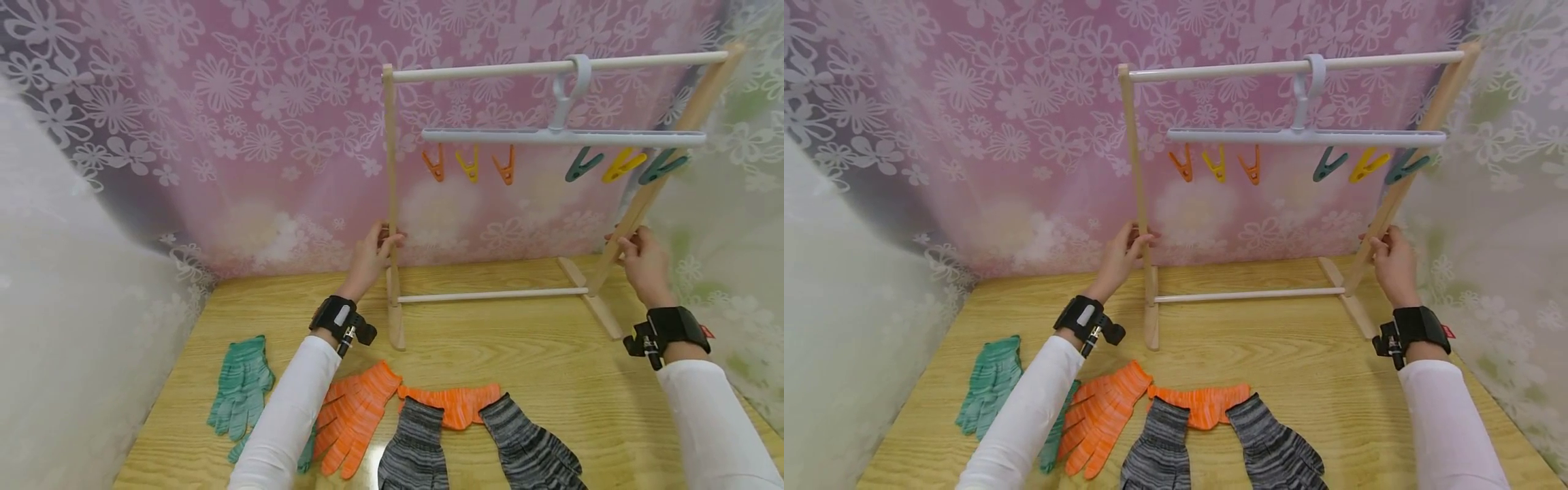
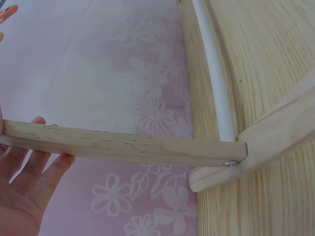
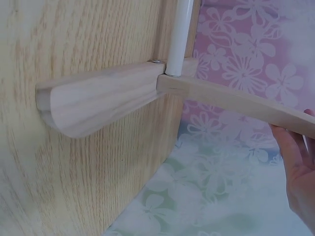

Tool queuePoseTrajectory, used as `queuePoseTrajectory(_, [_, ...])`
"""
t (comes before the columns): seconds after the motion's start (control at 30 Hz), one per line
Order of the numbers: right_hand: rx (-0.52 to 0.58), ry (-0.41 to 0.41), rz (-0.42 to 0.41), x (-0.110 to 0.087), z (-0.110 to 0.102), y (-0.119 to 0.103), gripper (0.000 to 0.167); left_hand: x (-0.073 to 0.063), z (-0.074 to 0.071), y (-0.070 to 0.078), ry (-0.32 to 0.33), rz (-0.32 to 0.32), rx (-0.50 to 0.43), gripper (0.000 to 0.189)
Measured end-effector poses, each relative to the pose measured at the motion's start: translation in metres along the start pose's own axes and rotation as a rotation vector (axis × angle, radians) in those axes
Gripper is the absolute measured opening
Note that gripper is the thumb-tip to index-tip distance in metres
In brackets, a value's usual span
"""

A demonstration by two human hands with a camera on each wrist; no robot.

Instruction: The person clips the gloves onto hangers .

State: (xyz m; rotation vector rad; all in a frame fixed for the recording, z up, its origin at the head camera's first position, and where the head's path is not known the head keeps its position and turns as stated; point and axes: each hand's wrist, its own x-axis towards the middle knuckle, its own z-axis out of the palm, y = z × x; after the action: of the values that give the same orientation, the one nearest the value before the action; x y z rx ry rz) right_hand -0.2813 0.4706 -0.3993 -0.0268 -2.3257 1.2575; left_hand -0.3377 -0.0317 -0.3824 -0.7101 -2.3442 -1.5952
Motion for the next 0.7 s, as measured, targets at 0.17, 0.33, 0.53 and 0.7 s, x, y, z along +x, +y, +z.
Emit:
queuePoseTrajectory(0.17, [0.029,-0.036,-0.015,-0.005,0.004,-0.005,0.039,-0.003,-0.010,-0.003,-0.014,-0.008,-0.010,0.033])
queuePoseTrajectory(0.33, [0.039,-0.050,-0.044,-0.009,0.009,-0.008,0.038,-0.006,-0.018,-0.007,-0.030,-0.028,-0.026,0.033])
queuePoseTrajectory(0.53, [0.025,-0.092,-0.052,-0.017,0.016,-0.015,0.038,-0.012,-0.028,-0.013,-0.018,-0.032,-0.059,0.032])
queuePoseTrajectory(0.7, [0.024,-0.089,-0.054,-0.019,0.020,-0.022,0.039,-0.015,-0.037,-0.014,-0.009,-0.033,-0.080,0.030])
